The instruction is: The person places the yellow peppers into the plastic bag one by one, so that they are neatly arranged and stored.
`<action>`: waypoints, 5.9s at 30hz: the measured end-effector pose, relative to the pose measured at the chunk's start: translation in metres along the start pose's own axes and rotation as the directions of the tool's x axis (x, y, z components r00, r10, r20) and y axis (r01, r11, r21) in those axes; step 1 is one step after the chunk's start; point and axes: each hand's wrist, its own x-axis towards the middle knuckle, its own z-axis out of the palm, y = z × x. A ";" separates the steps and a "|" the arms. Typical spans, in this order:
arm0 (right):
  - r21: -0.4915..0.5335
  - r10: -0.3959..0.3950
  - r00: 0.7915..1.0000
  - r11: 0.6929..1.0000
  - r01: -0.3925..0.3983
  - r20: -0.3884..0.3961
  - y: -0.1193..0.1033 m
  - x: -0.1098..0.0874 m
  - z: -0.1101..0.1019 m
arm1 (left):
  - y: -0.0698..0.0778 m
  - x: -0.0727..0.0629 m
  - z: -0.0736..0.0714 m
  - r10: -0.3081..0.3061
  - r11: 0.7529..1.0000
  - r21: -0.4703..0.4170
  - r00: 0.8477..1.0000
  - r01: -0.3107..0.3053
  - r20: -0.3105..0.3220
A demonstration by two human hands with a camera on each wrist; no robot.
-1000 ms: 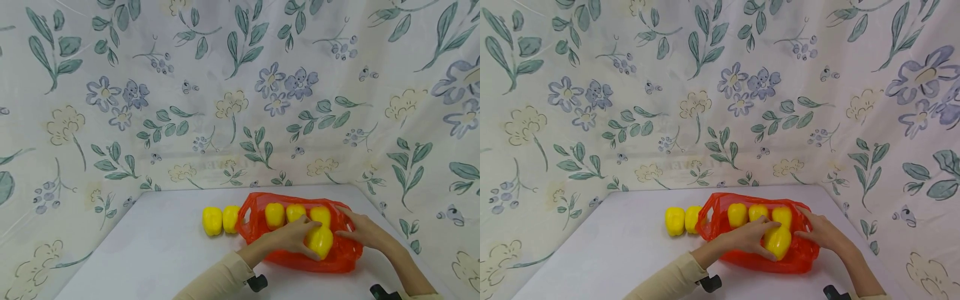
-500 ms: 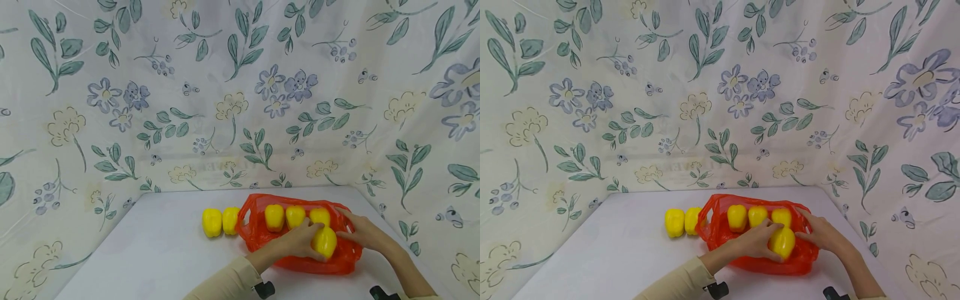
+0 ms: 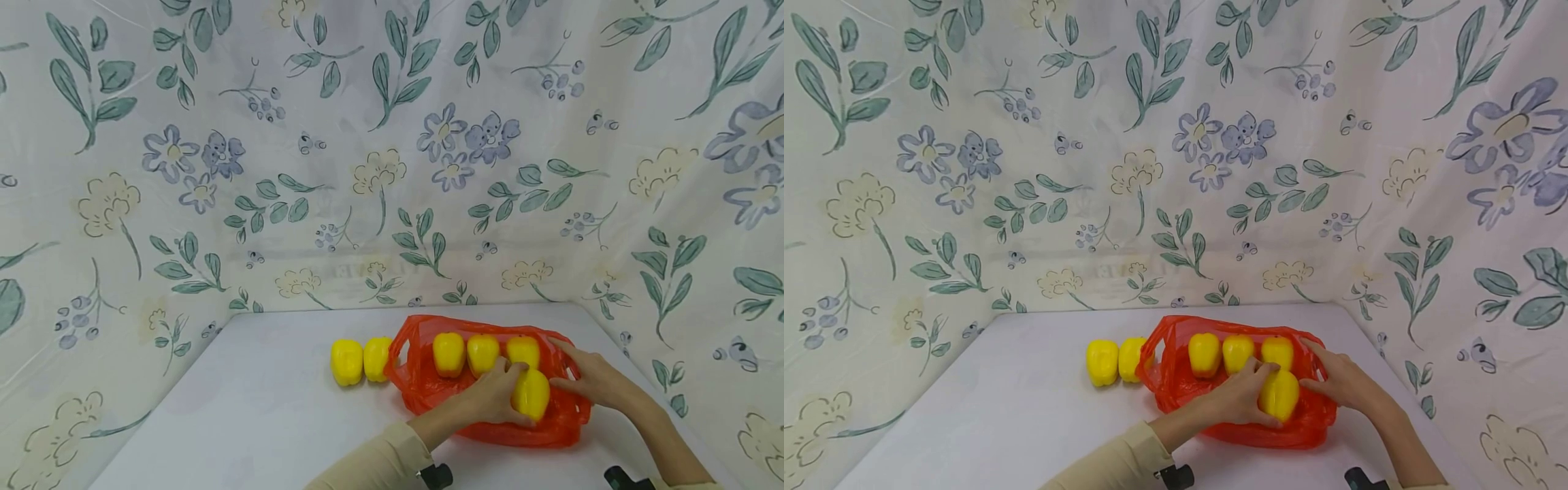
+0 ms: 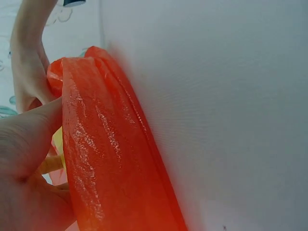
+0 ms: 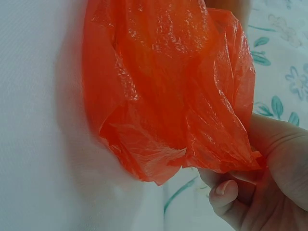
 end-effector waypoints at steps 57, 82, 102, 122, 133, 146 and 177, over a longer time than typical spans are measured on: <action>-0.007 0.029 0.999 1.000 -0.029 0.014 0.001 0.004 0.003 | -0.249 -0.176 -0.109 -0.357 0.920 -0.244 0.914 0.308 -0.194; -0.011 0.016 1.000 1.000 -0.016 0.003 0.000 0.003 0.003 | -0.255 -0.171 -0.094 -0.341 0.888 -0.374 0.929 0.267 -0.145; -0.016 0.033 0.999 0.999 -0.033 0.001 -0.003 0.003 0.002 | -0.231 -0.173 -0.132 -0.342 0.905 -0.361 0.892 0.227 -0.296; -0.003 0.019 1.000 1.000 -0.019 -0.002 -0.002 0.002 0.004 | -0.146 -0.158 -0.165 -0.085 0.963 -0.265 0.896 -0.037 -0.435; 0.006 0.016 1.000 1.000 -0.016 0.008 0.001 0.002 0.003 | -0.118 -0.135 -0.160 0.043 0.952 -0.256 0.906 -0.165 -0.421; 0.009 0.014 1.000 1.000 -0.014 0.008 0.001 0.002 0.001 | -0.094 -0.106 -0.138 0.106 0.954 -0.233 0.941 -0.188 -0.322; -0.026 -0.004 1.000 1.000 0.004 -0.004 -0.001 0.001 0.001 | -0.086 -0.072 -0.074 0.047 0.981 -0.183 0.998 -0.055 -0.049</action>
